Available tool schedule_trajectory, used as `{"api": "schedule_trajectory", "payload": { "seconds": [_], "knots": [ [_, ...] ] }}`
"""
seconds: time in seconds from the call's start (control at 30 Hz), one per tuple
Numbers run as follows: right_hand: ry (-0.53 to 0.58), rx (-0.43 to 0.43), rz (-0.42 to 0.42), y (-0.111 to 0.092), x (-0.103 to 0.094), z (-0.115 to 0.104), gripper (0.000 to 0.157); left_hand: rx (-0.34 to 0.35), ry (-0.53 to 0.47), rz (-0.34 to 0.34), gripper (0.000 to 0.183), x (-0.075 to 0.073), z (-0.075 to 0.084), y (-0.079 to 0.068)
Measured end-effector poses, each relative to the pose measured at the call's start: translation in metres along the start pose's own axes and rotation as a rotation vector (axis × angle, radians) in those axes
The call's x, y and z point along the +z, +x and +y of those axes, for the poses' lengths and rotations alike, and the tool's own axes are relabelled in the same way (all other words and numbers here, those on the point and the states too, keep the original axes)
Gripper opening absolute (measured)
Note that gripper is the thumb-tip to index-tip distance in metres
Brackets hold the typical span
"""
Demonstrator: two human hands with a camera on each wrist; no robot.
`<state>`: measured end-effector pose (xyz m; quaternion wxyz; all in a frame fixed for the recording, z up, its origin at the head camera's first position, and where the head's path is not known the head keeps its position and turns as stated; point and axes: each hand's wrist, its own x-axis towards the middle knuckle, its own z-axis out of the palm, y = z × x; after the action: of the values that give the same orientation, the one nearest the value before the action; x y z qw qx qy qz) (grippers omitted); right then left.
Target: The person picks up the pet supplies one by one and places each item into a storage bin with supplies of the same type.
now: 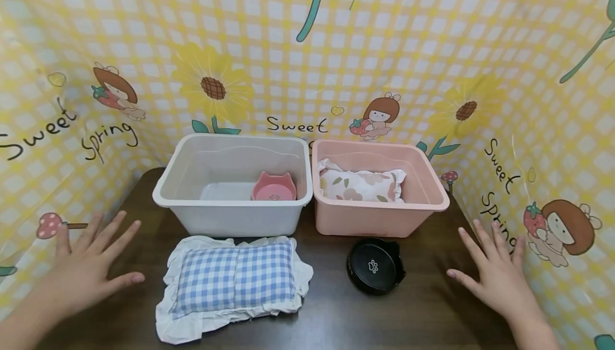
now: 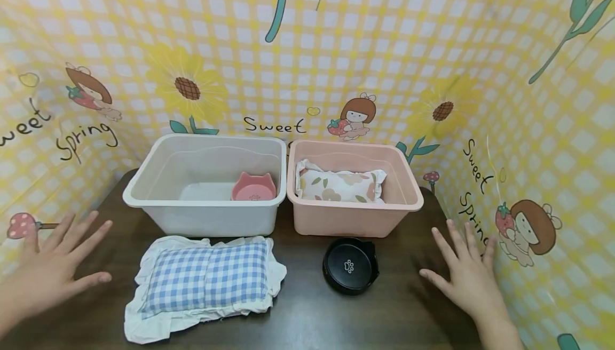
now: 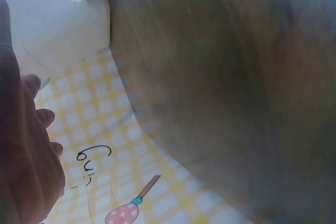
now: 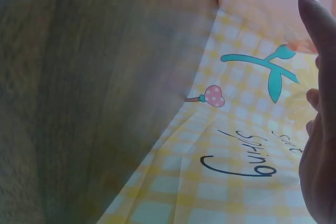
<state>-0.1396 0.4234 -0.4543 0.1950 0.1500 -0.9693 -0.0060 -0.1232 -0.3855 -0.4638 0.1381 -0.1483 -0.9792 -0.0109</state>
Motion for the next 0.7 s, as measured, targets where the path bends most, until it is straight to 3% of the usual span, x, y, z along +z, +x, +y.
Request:
{"api": "schedule_trajectory", "payload": {
  "seconds": [0.4,0.7],
  "knots": [
    [0.099,0.056,0.004,0.001,0.003,0.001,0.102,0.041,-0.194,0.031,0.114,0.004,0.039,-0.004],
    [0.225,0.092,0.029,0.006,0.012,0.000,0.101,-0.016,-0.363,0.034,0.118,0.009,0.069,-0.015]
  ]
}}
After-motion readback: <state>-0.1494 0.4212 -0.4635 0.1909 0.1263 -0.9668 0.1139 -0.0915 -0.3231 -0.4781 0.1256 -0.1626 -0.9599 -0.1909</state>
